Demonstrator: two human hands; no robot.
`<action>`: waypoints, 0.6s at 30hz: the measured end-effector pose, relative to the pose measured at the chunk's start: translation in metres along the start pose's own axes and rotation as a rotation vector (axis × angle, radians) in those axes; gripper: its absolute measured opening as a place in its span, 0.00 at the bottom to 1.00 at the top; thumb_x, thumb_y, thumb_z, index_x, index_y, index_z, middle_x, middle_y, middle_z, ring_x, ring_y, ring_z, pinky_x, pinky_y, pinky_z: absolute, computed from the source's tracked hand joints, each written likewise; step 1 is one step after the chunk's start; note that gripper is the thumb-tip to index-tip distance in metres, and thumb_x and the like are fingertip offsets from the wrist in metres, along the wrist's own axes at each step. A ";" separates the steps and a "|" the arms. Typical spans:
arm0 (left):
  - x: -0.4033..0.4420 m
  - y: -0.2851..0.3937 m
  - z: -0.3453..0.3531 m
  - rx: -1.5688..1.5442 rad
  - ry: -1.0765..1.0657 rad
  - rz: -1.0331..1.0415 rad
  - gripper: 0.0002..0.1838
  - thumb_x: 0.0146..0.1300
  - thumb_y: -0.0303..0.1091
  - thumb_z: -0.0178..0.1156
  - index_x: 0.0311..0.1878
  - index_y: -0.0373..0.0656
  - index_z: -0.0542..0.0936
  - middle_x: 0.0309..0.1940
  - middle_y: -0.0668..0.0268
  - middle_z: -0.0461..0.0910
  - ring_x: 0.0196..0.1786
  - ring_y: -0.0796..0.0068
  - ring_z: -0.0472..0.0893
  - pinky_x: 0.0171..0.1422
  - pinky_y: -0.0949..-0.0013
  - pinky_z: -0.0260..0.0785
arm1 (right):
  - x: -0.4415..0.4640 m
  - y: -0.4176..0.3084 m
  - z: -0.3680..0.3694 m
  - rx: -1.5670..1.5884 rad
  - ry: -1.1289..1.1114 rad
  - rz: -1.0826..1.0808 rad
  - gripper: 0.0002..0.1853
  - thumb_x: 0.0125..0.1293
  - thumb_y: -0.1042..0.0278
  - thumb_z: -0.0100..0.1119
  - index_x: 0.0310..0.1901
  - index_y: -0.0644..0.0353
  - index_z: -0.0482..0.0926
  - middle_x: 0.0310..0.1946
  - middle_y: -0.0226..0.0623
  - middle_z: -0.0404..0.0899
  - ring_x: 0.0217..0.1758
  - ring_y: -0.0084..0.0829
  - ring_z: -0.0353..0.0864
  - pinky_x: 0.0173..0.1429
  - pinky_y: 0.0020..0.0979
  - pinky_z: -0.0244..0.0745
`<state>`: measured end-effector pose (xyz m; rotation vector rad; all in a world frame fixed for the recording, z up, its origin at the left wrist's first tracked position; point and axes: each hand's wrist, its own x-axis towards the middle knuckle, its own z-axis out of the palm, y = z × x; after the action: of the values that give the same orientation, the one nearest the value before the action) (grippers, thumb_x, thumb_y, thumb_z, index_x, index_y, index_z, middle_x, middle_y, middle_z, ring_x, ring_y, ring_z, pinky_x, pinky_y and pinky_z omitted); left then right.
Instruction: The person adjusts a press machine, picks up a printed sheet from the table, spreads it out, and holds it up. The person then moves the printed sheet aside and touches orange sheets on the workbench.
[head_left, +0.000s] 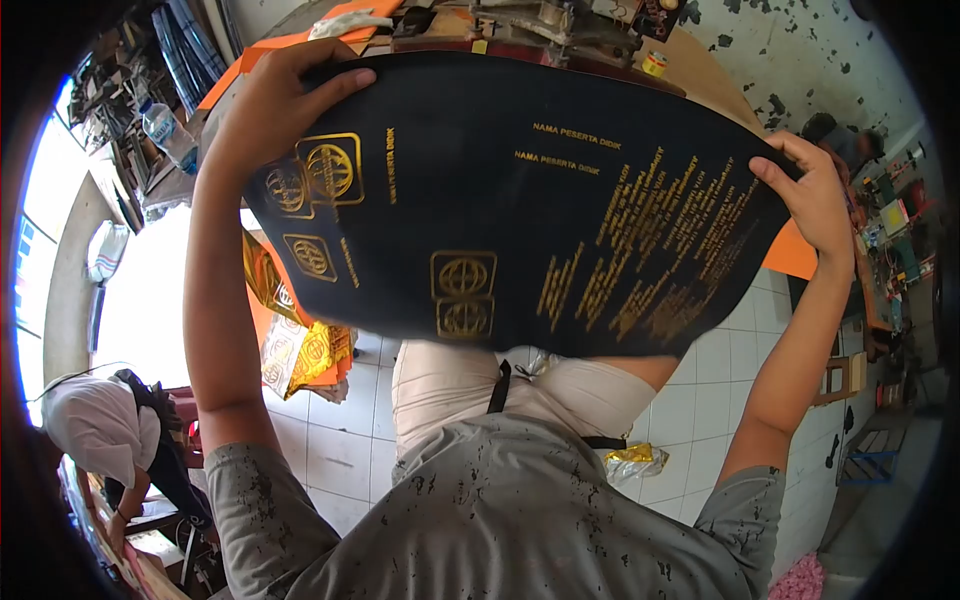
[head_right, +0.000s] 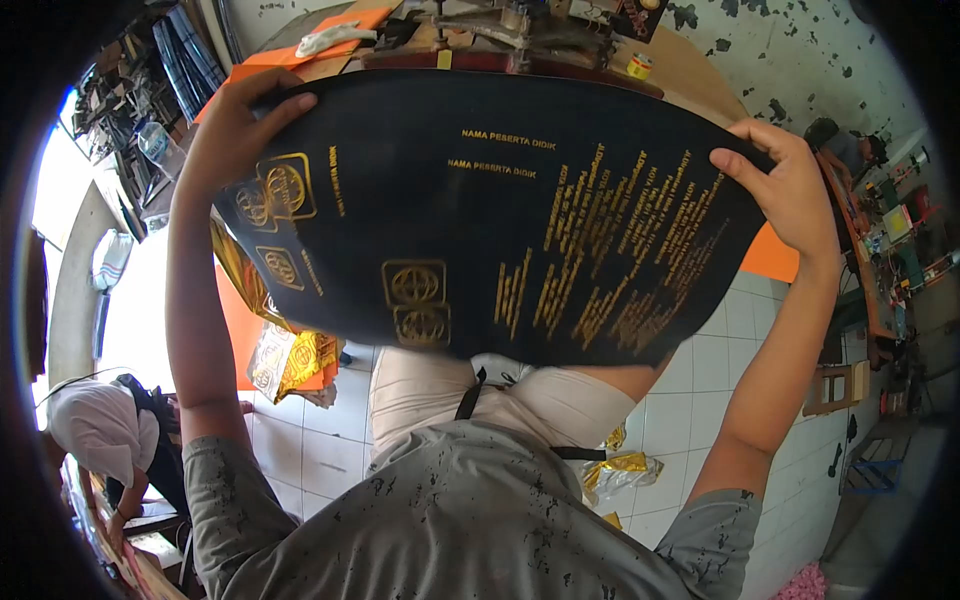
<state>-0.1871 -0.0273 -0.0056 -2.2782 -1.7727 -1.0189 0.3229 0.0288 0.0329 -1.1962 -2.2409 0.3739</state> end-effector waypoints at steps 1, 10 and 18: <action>0.008 -0.003 0.002 -0.004 -0.020 -0.015 0.20 0.69 0.46 0.69 0.49 0.36 0.84 0.36 0.63 0.86 0.40 0.78 0.83 0.48 0.69 0.75 | 0.005 0.004 0.001 0.006 0.000 -0.006 0.15 0.68 0.64 0.71 0.43 0.68 0.80 0.34 0.28 0.82 0.41 0.17 0.75 0.51 0.26 0.72; 0.049 -0.039 0.024 -0.004 -0.024 0.019 0.26 0.67 0.53 0.69 0.51 0.36 0.85 0.37 0.60 0.88 0.38 0.70 0.87 0.49 0.65 0.78 | 0.040 0.030 0.007 -0.084 -0.034 0.002 0.16 0.71 0.60 0.69 0.46 0.67 0.82 0.36 0.30 0.84 0.40 0.17 0.75 0.52 0.27 0.72; 0.060 -0.056 0.038 -0.043 -0.067 -0.016 0.24 0.67 0.49 0.70 0.54 0.37 0.84 0.42 0.62 0.86 0.43 0.75 0.85 0.53 0.67 0.75 | 0.059 0.050 0.013 -0.134 0.002 -0.014 0.19 0.71 0.55 0.68 0.47 0.67 0.82 0.38 0.34 0.86 0.42 0.23 0.80 0.56 0.31 0.73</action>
<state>-0.2136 0.0579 -0.0212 -2.3539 -1.8145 -1.0040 0.3223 0.1059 0.0190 -1.2466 -2.3022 0.2189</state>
